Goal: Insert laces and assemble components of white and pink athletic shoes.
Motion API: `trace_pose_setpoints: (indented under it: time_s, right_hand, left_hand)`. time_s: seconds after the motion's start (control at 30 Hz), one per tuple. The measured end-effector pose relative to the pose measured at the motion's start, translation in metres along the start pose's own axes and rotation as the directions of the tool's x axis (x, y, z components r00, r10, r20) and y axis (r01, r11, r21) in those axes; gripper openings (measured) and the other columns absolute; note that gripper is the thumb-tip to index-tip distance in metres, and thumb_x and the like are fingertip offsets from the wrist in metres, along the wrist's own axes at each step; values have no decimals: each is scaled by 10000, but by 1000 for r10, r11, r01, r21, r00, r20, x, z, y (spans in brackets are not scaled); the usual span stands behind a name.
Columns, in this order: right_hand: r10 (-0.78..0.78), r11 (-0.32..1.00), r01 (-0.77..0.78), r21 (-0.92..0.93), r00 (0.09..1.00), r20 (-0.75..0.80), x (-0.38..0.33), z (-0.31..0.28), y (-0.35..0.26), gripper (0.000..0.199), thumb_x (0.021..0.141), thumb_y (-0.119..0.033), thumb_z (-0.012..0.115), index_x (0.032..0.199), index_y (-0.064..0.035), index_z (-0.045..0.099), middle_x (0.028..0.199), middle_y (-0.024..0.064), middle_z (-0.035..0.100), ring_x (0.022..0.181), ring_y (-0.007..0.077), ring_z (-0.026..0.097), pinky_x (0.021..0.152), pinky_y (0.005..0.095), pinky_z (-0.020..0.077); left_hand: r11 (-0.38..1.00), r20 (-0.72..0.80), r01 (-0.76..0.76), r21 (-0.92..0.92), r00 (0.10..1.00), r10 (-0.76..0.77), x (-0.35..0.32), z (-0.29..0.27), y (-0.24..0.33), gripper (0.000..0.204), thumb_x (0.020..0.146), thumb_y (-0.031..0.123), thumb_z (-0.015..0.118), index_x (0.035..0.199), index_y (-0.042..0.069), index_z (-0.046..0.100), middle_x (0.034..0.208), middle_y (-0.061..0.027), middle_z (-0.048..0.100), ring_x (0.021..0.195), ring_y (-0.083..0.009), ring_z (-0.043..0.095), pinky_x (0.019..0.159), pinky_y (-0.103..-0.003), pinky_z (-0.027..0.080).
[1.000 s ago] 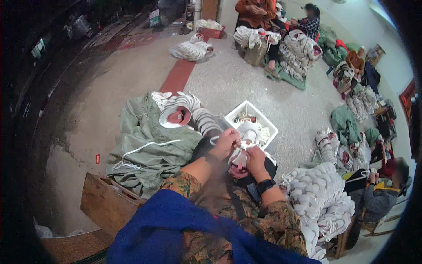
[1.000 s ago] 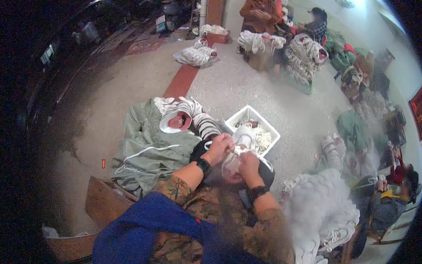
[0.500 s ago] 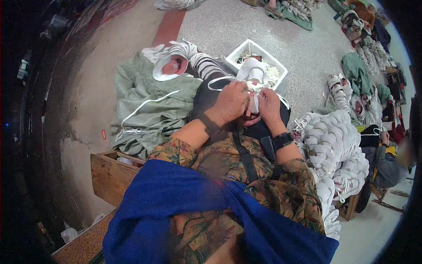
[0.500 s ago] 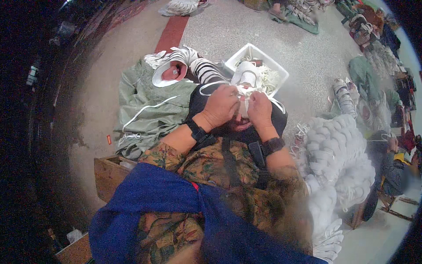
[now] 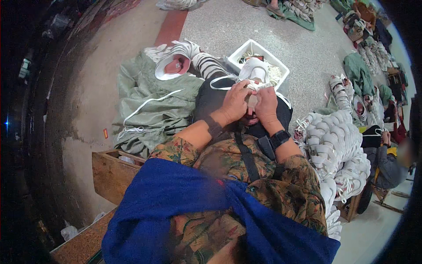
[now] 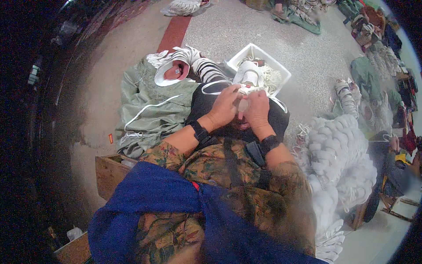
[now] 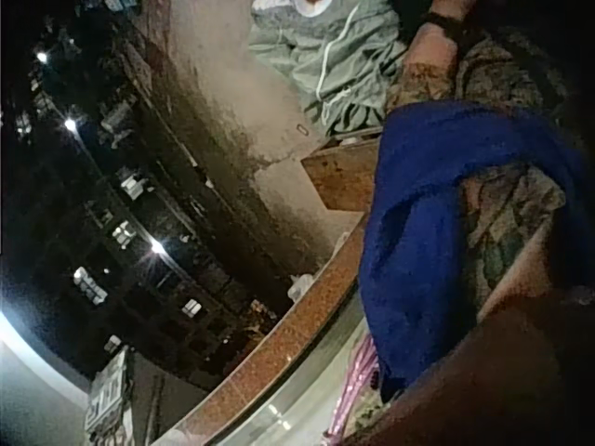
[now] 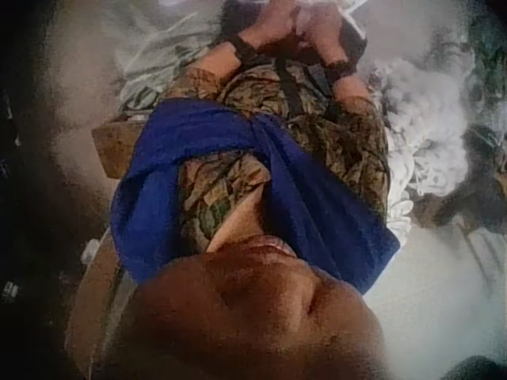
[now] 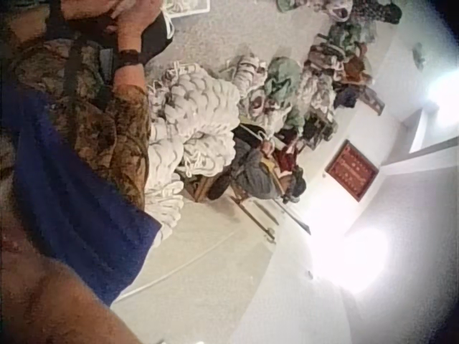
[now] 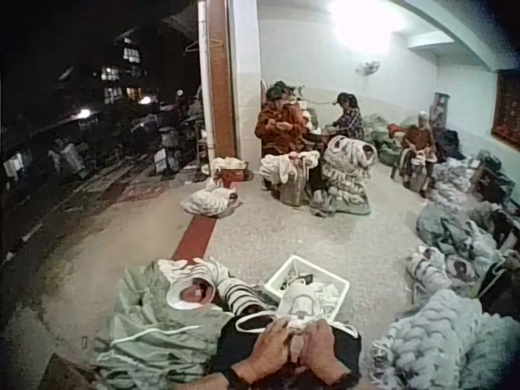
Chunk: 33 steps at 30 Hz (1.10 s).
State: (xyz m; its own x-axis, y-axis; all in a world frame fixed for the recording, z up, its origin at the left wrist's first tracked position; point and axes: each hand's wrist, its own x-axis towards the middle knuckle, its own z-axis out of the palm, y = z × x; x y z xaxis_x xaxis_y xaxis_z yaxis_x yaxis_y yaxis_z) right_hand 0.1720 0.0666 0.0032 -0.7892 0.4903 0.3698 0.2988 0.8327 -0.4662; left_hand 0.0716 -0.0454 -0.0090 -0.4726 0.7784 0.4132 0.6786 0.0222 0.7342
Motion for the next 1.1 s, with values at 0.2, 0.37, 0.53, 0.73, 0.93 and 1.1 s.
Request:
trace_pose_setpoints:
  time_s: [0.2, 0.37, 0.53, 0.73, 0.93, 1.1]
  right_hand:
    - [-13, 1000, 10, -25, 993, -119, -6, -3, -7, 75, 749, -70, 537, 796, -12, 534, 822, 197, 483, 787, 392, 479, 677, 465, 383]
    - [-137, 962, 149, -230, 988, 64, -6, -26, -19, 102, 702, -97, 587, 787, -40, 592, 789, 166, 513, 745, 374, 504, 653, 452, 392]
    - [12, 997, -13, -77, 1000, -15, -6, -3, 0, 77, 686, -68, 604, 748, -41, 567, 778, 165, 504, 726, 358, 508, 641, 439, 407]
    - [-35, 998, 32, -46, 998, -59, -1, 7, 0, 103, 680, -45, 634, 734, -26, 548, 756, 151, 494, 726, 352, 518, 622, 441, 411]
    - [-84, 968, 69, 242, 995, 49, 4, 2, 25, 86, 689, -46, 634, 696, 5, 565, 724, 169, 523, 696, 367, 523, 606, 430, 421]
    - [-86, 992, 89, 86, 996, -37, -1, 3, 14, 68, 714, -35, 601, 746, 1, 553, 731, 188, 524, 705, 383, 526, 625, 441, 426]
  left_hand:
    - [1000, -3, -21, 12, 1000, 21, -5, -6, 3, 348, 679, 12, 507, 1009, 47, 609, 1208, -179, 489, 1101, -379, 447, 938, -438, 376]
    - [997, 23, -57, 52, 998, 56, -6, -9, 10, 369, 673, -20, 486, 1018, 41, 602, 1235, -202, 452, 1137, -377, 433, 970, -432, 360]
    - [999, 16, -42, 0, 999, 42, -9, -6, 2, 334, 707, -7, 510, 1017, 60, 615, 1246, -181, 464, 1142, -363, 442, 972, -412, 356]
    - [997, 62, -2, -72, 998, 6, -6, -9, -2, 368, 676, -19, 522, 1013, 82, 631, 1277, -160, 452, 1157, -348, 436, 982, -400, 343]
    - [985, 92, 87, -148, 993, -74, -7, -6, 1, 397, 661, -18, 506, 1027, 85, 621, 1298, -161, 437, 1186, -356, 414, 1011, -404, 319]
    - [996, 62, 79, -40, 995, -76, -9, -1, -7, 358, 736, 16, 504, 1072, 86, 607, 1296, -157, 444, 1162, -362, 421, 999, -410, 331]
